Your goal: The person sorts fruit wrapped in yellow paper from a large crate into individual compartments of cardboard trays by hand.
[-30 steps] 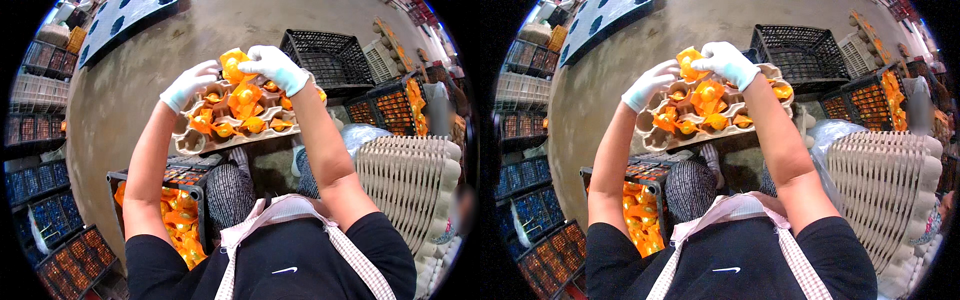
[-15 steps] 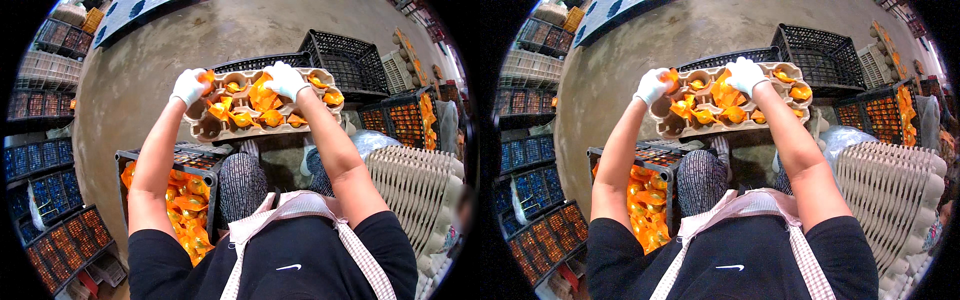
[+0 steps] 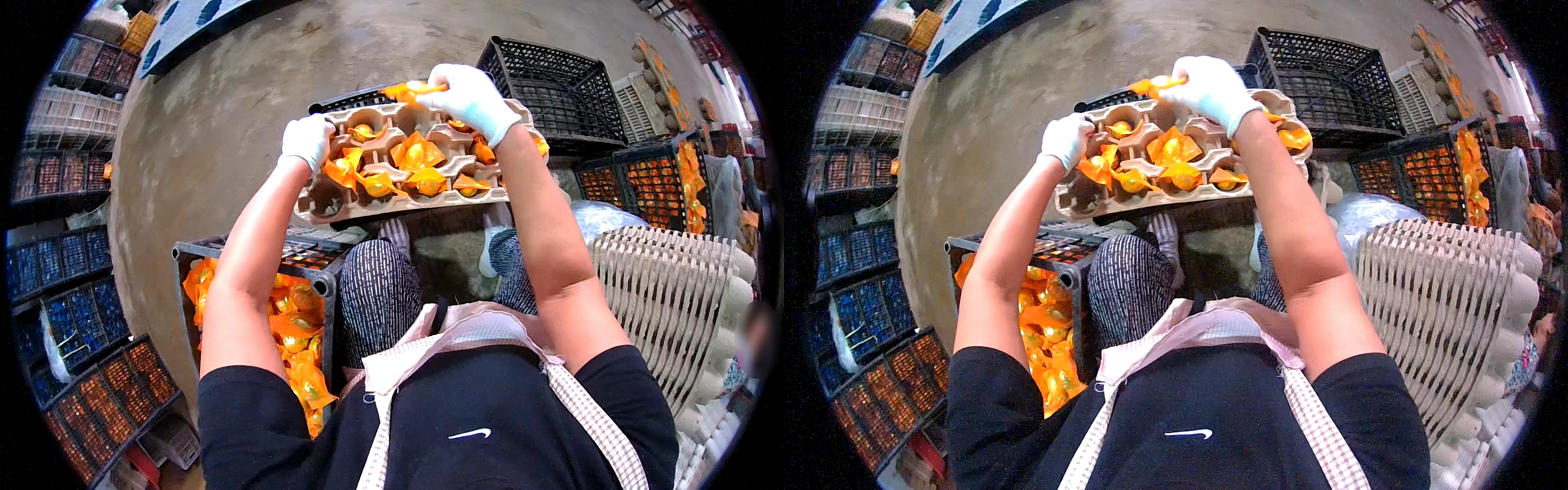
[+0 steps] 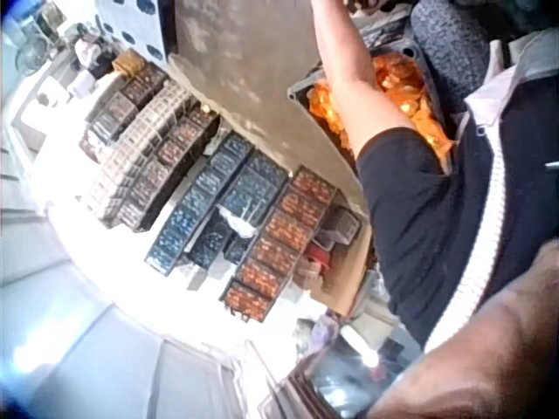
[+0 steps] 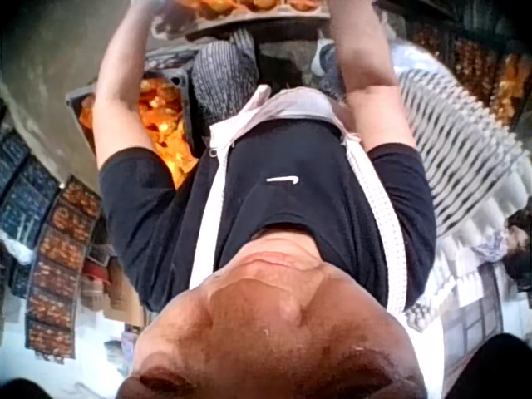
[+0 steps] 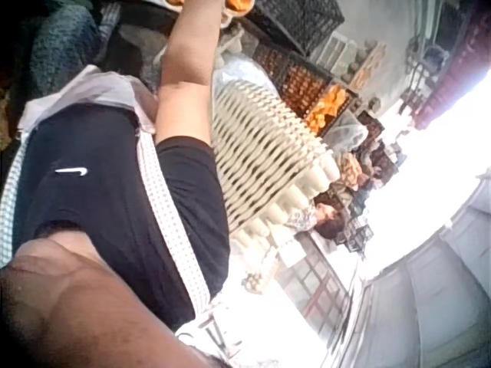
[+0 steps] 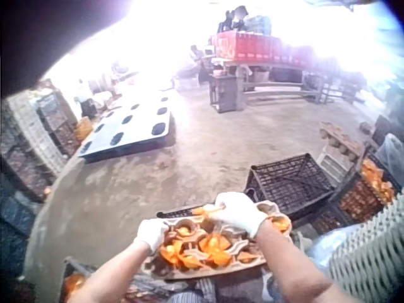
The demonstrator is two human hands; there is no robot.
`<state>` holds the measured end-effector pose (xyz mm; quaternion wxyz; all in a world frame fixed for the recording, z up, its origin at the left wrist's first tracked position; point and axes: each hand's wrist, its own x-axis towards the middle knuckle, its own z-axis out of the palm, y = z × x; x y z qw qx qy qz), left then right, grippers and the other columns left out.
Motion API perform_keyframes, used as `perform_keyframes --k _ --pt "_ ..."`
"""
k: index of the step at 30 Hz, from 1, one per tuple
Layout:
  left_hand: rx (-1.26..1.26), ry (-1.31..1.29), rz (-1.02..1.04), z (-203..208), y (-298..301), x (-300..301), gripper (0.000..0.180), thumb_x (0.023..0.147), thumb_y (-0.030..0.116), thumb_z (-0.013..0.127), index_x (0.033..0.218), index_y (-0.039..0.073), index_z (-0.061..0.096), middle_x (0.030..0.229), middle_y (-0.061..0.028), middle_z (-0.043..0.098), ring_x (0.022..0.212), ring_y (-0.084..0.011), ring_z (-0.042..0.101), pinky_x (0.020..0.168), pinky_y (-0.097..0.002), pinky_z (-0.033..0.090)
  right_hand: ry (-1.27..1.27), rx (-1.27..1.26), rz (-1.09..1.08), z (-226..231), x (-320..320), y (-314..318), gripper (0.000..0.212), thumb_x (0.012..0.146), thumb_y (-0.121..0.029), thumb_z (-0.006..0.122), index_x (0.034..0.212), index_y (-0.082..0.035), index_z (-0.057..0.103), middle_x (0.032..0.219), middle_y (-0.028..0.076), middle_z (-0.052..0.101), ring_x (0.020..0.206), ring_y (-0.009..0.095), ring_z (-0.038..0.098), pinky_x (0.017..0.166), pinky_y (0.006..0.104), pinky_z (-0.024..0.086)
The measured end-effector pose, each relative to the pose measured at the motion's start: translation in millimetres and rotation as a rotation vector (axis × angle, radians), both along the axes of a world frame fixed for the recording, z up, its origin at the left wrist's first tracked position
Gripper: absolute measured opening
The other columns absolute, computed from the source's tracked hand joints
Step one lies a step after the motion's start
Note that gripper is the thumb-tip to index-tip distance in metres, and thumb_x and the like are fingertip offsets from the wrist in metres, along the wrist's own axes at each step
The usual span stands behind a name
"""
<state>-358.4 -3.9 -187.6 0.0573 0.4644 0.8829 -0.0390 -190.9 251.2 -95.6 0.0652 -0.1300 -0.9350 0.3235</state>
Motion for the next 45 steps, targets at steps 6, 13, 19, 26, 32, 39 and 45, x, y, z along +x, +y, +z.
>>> perform_keyframes --k 6,13,19,26,32,39,45 --pt "0.119 -0.085 -0.015 23.6 -18.4 -5.1 0.017 0.085 0.02 0.062 0.096 0.014 0.073 0.098 -0.0126 0.068 0.093 -0.0333 0.065 0.08 -0.0416 0.054 -0.162 0.323 0.055 -15.2 -16.3 -11.7 0.025 0.076 -0.03 0.071 0.087 -0.008 0.067 0.087 0.017 0.068 0.087 0.035 0.066 0.076 0.0428 0.051" --pt "0.248 -0.232 -0.318 79.7 -36.8 43.1 0.046 0.076 0.016 0.069 0.122 0.012 0.063 0.114 -0.0135 0.065 0.104 -0.0316 0.063 0.088 -0.0407 0.052 -0.26 0.451 0.0 -97.8 -35.7 -39.7 0.023 0.089 -0.023 0.057 0.096 -0.01 0.075 0.097 0.014 0.073 0.089 0.033 0.07 0.08 0.0442 0.056" --pt "-0.26 -0.047 -0.438 68.0 -10.5 79.4 0.043 0.075 0.02 0.073 0.116 0.014 0.062 0.112 -0.0092 0.06 0.102 -0.0292 0.063 0.085 -0.0466 0.052 -0.341 0.261 0.167 -59.5 -37.5 -21.8 0.022 0.083 -0.014 0.061 0.097 -0.007 0.075 0.099 0.017 0.073 0.092 0.032 0.071 0.082 0.0398 0.056" --pt "0.132 -0.189 -0.361 51.1 -48.0 53.6 0.027 0.077 0.018 0.071 0.103 0.013 0.066 0.105 -0.0083 0.065 0.094 -0.0303 0.065 0.076 -0.0426 0.055 -0.378 0.523 0.505 -39.2 13.1 -18.6 0.019 0.085 -0.012 0.059 0.096 -0.009 0.075 0.094 0.018 0.072 0.084 0.033 0.071 0.074 0.0421 0.056" --pt "0.917 -1.122 0.638 77.4 -82.7 18.6 0.041 0.091 0.022 0.069 0.125 0.004 0.056 0.107 -0.0068 0.066 0.09 -0.0173 0.066 0.077 -0.0296 0.056 -0.347 0.508 0.394 -58.0 42.0 -27.4 0.038 0.084 -0.019 0.063 0.122 -0.015 0.064 0.105 0.015 0.067 0.097 0.032 0.067 0.082 0.0438 0.054" --pt "0.245 -0.245 0.094 45.7 -94.8 15.6 0.036 0.078 0.017 0.072 0.113 0.012 0.069 0.099 -0.0154 0.066 0.091 -0.033 0.066 0.086 -0.04 0.053 -0.413 0.349 0.102 -68.4 20.8 -43.0 0.03 0.091 -0.022 0.049 0.104 -0.003 0.067 0.104 0.02 0.071 0.097 0.034 0.069 0.082 0.0465 0.055" --pt "-0.08 -0.062 0.004 35.3 -68.1 12.1 0.023 0.078 0.019 0.07 0.1 0.012 0.073 0.095 -0.0156 0.069 0.088 -0.0335 0.068 0.079 -0.0428 0.054 -0.226 0.12 -0.033 -92.6 18.3 -28.1 0.026 0.083 -0.017 0.057 0.099 0.001 0.068 0.1 0.024 0.069 0.095 0.037 0.068 0.085 0.0437 0.053"
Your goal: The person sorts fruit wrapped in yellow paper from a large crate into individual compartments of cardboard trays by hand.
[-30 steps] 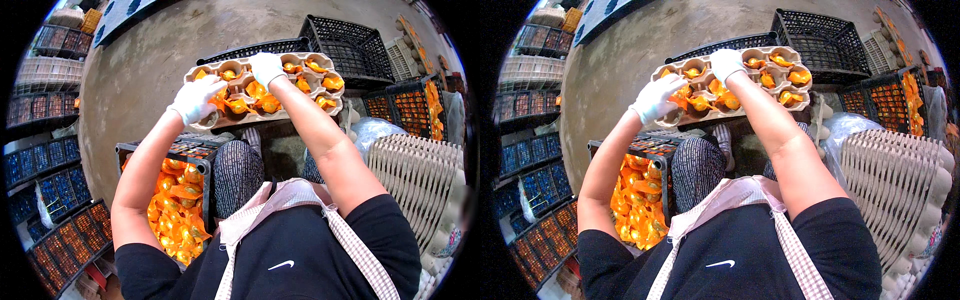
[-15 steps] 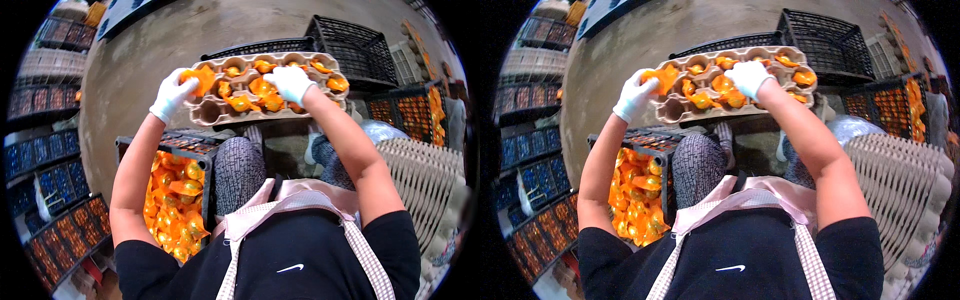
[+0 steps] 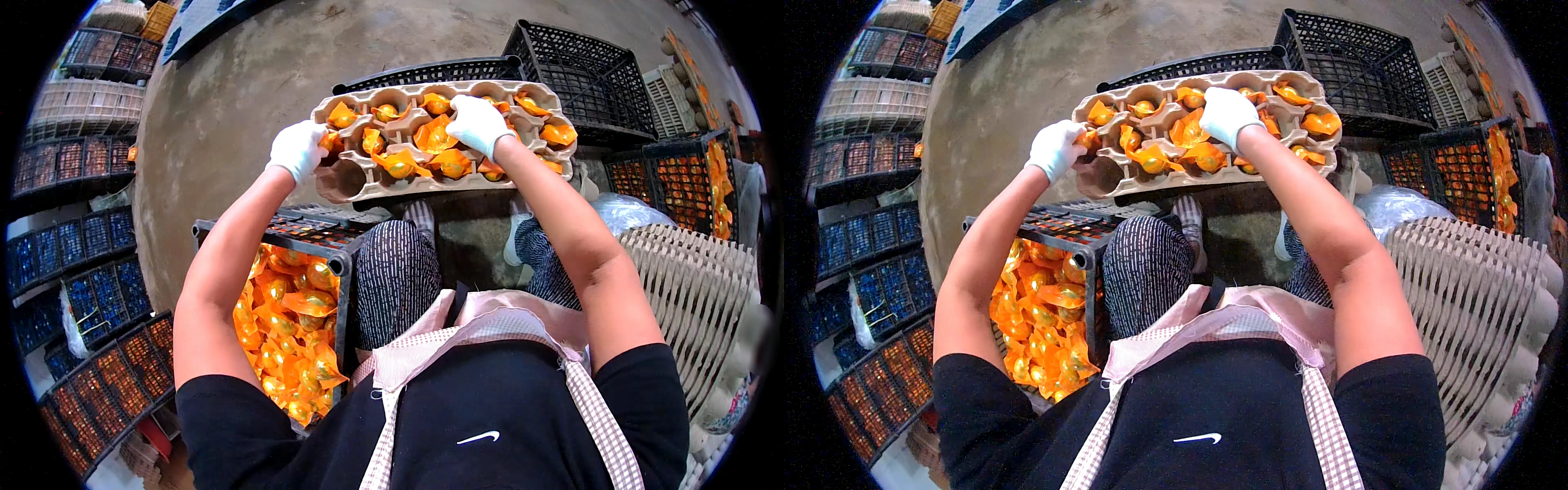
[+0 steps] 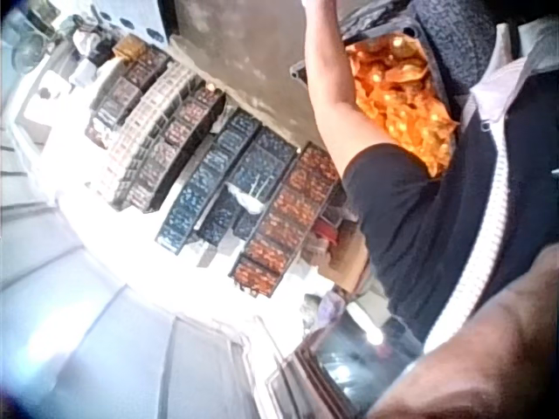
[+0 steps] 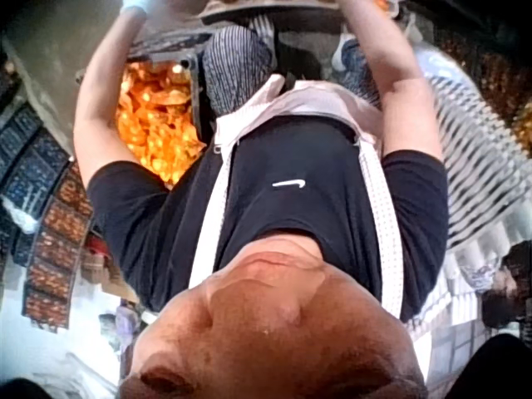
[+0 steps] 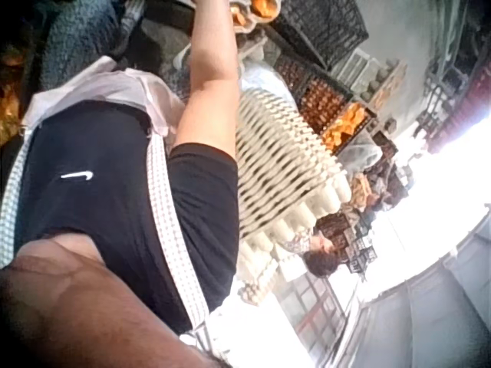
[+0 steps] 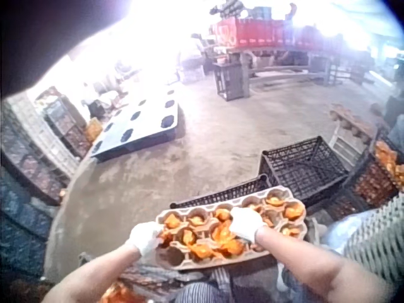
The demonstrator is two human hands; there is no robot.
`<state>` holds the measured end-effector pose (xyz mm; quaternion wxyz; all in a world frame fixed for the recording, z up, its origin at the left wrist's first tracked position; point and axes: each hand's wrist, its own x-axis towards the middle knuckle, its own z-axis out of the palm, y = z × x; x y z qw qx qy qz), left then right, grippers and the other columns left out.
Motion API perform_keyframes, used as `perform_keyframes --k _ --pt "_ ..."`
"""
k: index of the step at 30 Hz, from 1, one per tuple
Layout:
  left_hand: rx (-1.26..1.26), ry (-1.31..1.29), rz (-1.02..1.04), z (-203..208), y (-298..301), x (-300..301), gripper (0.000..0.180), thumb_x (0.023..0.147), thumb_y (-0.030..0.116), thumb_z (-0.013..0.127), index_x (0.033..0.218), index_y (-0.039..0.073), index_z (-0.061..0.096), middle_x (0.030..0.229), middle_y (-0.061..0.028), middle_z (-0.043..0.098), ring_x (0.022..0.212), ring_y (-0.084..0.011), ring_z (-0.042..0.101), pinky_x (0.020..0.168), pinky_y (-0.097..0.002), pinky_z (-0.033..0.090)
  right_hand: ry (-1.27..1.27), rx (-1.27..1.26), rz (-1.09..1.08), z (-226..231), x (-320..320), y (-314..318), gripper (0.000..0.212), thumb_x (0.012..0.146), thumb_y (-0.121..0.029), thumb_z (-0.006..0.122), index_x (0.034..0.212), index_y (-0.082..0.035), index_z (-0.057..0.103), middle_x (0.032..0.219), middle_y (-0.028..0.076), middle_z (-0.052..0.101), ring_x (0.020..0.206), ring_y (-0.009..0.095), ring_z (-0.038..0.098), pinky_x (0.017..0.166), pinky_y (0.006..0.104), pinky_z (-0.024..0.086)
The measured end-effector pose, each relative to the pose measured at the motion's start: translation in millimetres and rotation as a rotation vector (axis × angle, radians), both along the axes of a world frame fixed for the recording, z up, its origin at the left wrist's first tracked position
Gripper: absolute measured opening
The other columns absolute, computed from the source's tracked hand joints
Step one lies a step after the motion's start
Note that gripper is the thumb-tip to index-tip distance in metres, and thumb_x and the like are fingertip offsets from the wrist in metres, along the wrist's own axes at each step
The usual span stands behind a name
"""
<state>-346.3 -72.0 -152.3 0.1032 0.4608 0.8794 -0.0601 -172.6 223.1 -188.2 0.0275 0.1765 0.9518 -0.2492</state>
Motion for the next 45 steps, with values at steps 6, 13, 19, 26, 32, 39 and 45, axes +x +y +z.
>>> perform_keyframes --k 6,13,19,26,32,39,45 --pt "-0.13 0.126 -0.009 -14.3 12.2 17.6 0.02 0.088 0.017 0.058 0.093 0.003 0.072 0.095 -0.0188 0.072 0.088 -0.0342 0.071 0.076 -0.0433 0.057 0.061 -0.373 0.047 65.5 1.1 13.8 0.03 0.078 -0.022 0.067 0.096 0.001 0.073 0.087 0.021 0.071 0.082 0.03 0.069 0.073 0.0368 0.055" --pt "-0.085 0.005 -0.01 -21.0 12.9 3.2 0.029 0.088 0.025 0.058 0.103 0.004 0.071 0.099 -0.0193 0.071 0.091 -0.0346 0.07 0.081 -0.0416 0.056 0.666 -0.243 0.313 97.6 -3.1 -90.8 0.03 0.088 -0.017 0.063 0.115 -0.006 0.068 0.103 0.013 0.072 0.086 0.027 0.071 0.078 0.0346 0.057" --pt "0.251 -0.393 0.097 9.2 -17.3 -13.1 0.033 0.085 0.033 0.062 0.107 0.011 0.073 0.102 -0.0174 0.07 0.097 -0.0334 0.066 0.088 -0.0405 0.052 0.388 0.136 0.663 33.5 -21.7 -174.8 0.017 0.086 -0.016 0.058 0.094 -0.009 0.07 0.084 0.015 0.07 0.078 0.031 0.069 0.068 0.043 0.055" --pt "-0.097 -0.418 0.019 25.6 -27.3 20.1 0.034 0.076 0.037 0.074 0.089 0.006 0.067 0.092 -0.017 0.068 0.088 -0.0348 0.065 0.079 -0.041 0.051 0.401 0.118 0.834 7.2 -16.7 -175.0 0.017 0.084 -0.015 0.057 0.09 -0.009 0.071 0.082 0.012 0.071 0.08 0.029 0.07 0.069 0.0419 0.055" --pt "-0.373 -0.458 0.01 26.1 0.0 22.6 0.041 0.07 0.039 0.074 0.091 0.004 0.072 0.089 -0.0183 0.071 0.083 -0.032 0.067 0.075 -0.0397 0.053 0.11 -0.118 0.783 21.7 -21.9 -153.9 0.026 0.084 -0.024 0.056 0.103 -0.017 0.072 0.096 0.015 0.069 0.097 0.032 0.067 0.086 0.0444 0.052" --pt "-0.205 -0.438 0.1 24.9 -12.8 27.0 0.042 0.066 0.036 0.08 0.085 0.003 0.064 0.091 -0.0169 0.069 0.086 -0.0324 0.066 0.076 -0.0397 0.052 0.094 0.198 0.355 76.8 3.0 -77.6 0.037 0.083 -0.039 0.065 0.104 -0.008 0.068 0.098 0.016 0.068 0.092 0.033 0.067 0.079 0.0438 0.054" --pt "-0.24 -0.346 0.036 24.3 2.4 36.0 0.057 0.064 0.049 0.077 0.091 0.001 0.062 0.099 -0.0218 0.067 0.092 -0.0364 0.064 0.081 -0.042 0.051 0.149 0.221 0.584 35.1 17.5 -100.8 0.02 0.084 -0.021 0.062 0.094 -0.009 0.074 0.09 0.013 0.071 0.086 0.032 0.07 0.073 0.0436 0.056"
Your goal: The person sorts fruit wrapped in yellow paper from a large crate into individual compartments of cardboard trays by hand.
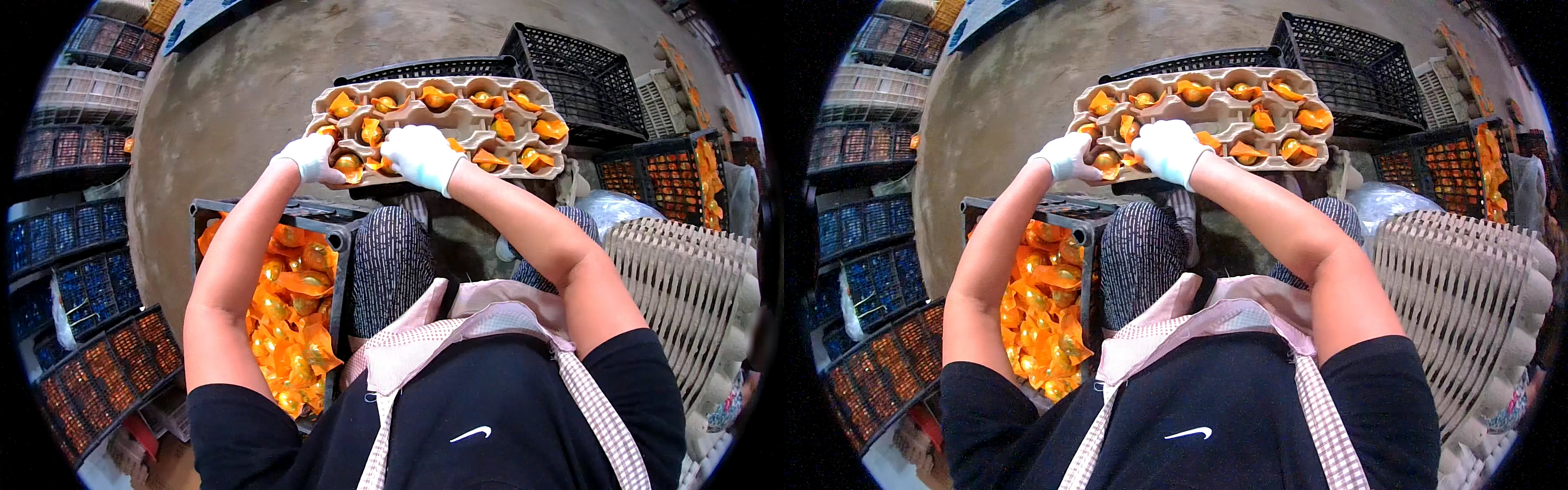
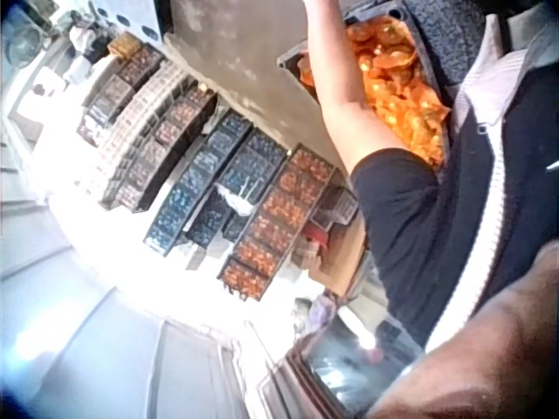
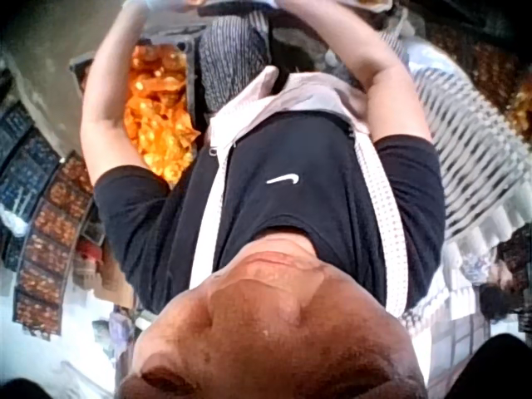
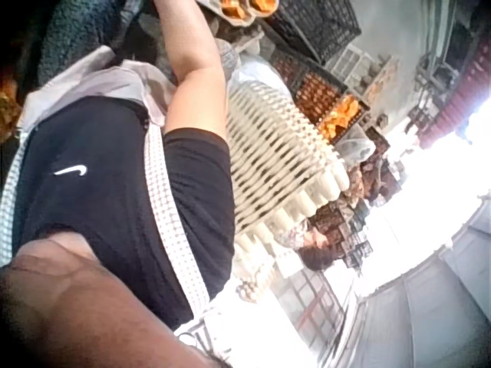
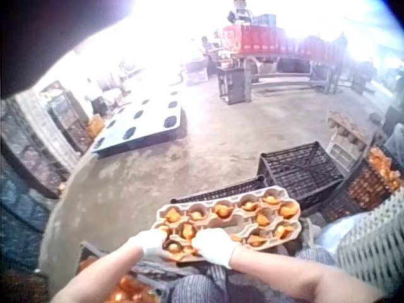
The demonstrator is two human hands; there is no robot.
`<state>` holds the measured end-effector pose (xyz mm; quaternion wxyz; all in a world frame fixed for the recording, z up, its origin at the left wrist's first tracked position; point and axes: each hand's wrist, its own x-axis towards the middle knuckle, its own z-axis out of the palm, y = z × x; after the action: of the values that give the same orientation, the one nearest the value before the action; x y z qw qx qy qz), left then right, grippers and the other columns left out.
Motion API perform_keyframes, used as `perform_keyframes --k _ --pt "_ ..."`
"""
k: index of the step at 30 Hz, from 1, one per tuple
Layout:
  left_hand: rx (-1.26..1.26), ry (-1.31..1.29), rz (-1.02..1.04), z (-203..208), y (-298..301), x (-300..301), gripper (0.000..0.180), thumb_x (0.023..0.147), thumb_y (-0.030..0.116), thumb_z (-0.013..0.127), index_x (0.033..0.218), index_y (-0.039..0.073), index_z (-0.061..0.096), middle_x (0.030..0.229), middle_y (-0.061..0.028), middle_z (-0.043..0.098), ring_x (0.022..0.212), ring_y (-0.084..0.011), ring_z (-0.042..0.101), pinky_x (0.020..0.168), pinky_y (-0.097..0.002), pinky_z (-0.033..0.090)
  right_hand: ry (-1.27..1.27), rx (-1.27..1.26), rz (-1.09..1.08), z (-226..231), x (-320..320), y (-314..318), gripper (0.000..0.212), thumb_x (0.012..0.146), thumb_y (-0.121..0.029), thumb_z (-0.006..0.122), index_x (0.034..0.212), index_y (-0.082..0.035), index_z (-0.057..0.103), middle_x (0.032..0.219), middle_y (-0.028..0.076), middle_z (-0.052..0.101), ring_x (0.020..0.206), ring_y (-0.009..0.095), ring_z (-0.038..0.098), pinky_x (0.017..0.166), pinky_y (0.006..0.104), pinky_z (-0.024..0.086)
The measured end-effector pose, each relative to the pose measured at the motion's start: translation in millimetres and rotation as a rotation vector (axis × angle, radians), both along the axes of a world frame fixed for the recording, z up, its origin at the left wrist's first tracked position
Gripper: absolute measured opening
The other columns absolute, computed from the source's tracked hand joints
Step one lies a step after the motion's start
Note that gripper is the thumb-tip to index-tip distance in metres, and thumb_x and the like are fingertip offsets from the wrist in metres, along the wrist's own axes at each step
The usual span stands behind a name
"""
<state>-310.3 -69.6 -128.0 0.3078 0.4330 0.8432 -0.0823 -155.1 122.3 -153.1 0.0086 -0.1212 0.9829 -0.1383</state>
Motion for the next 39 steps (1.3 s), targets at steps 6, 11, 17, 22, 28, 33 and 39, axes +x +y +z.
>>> perform_keyframes --k 6,11,17,22,28,33,39 --pt "-0.023 0.019 -0.025 -3.3 -3.3 -0.3 0.062 0.064 0.052 0.077 0.098 0.002 0.062 0.103 -0.0215 0.066 0.096 -0.0363 0.064 0.084 -0.0421 0.051 -0.18 0.127 -0.027 -7.4 -4.9 -44.6 0.023 0.082 -0.013 0.058 0.091 -0.003 0.077 0.089 0.017 0.073 0.082 0.032 0.072 0.068 0.0439 0.056" --pt "-0.149 0.02 0.012 7.4 15.3 7.2 0.069 0.064 0.051 0.076 0.113 0.004 0.063 0.115 -0.0208 0.066 0.106 -0.0332 0.064 0.092 -0.0401 0.052 -0.259 0.131 -0.032 -22.7 -16.3 -33.6 0.024 0.085 -0.016 0.059 0.099 -0.007 0.077 0.097 0.014 0.074 0.088 0.031 0.072 0.07 0.0464 0.056" --pt "-0.005 0.124 -0.021 14.7 20.8 9.9 0.043 0.073 0.044 0.072 0.09 0.004 0.067 0.094 -0.018 0.068 0.092 -0.0336 0.066 0.083 -0.0409 0.052 -0.368 0.035 -0.041 41.0 -32.7 32.9 0.023 0.085 -0.018 0.061 0.1 -0.009 0.076 0.103 0.015 0.073 0.093 0.029 0.071 0.079 0.042 0.056" --pt "0.293 0.242 -0.057 6.3 35.3 14.2 0.054 0.079 0.039 0.07 0.125 0.01 0.06 0.101 -0.0149 0.066 0.095 -0.0324 0.064 0.083 -0.0409 0.052 -0.242 0.083 -0.431 9.1 -56.8 94.7 0.023 0.089 -0.021 0.062 0.106 -0.012 0.075 0.107 0.014 0.072 0.096 0.028 0.071 0.083 0.042 0.056" --pt "-0.091 0.259 -0.145 6.1 64.8 34.6 0.082 0.075 0.035 0.078 0.144 0.012 0.041 0.142 -0.0194 0.044 0.12 -0.0336 0.057 0.098 -0.0439 0.05 -0.237 0.105 -0.614 -35.9 -67.6 79.4 0.026 0.091 -0.02 0.055 0.102 -0.01 0.076 0.104 0.013 0.073 0.097 0.031 0.071 0.08 0.0436 0.057" --pt "-0.043 0.259 -0.168 -3.3 60.6 25.6 0.087 0.071 0.039 0.077 0.147 0.018 0.039 0.14 -0.0213 0.046 0.119 -0.0365 0.057 0.101 -0.045 0.046 -0.21 0.082 -0.595 -36.4 -67.7 82.3 0.026 0.089 -0.026 0.059 0.103 -0.012 0.076 0.105 0.014 0.073 0.095 0.031 0.07 0.081 0.0426 0.055" --pt "-0.023 0.239 -0.135 -5.5 59.3 22.0 0.09 0.068 0.039 0.078 0.148 0.021 0.04 0.145 -0.0194 0.044 0.127 -0.0346 0.051 0.104 -0.0455 0.044 -0.049 -0.031 -0.518 -18.9 -39.2 94.3 0.027 0.088 -0.029 0.063 0.106 -0.009 0.066 0.102 0.014 0.069 0.096 0.032 0.066 0.084 0.0418 0.052"
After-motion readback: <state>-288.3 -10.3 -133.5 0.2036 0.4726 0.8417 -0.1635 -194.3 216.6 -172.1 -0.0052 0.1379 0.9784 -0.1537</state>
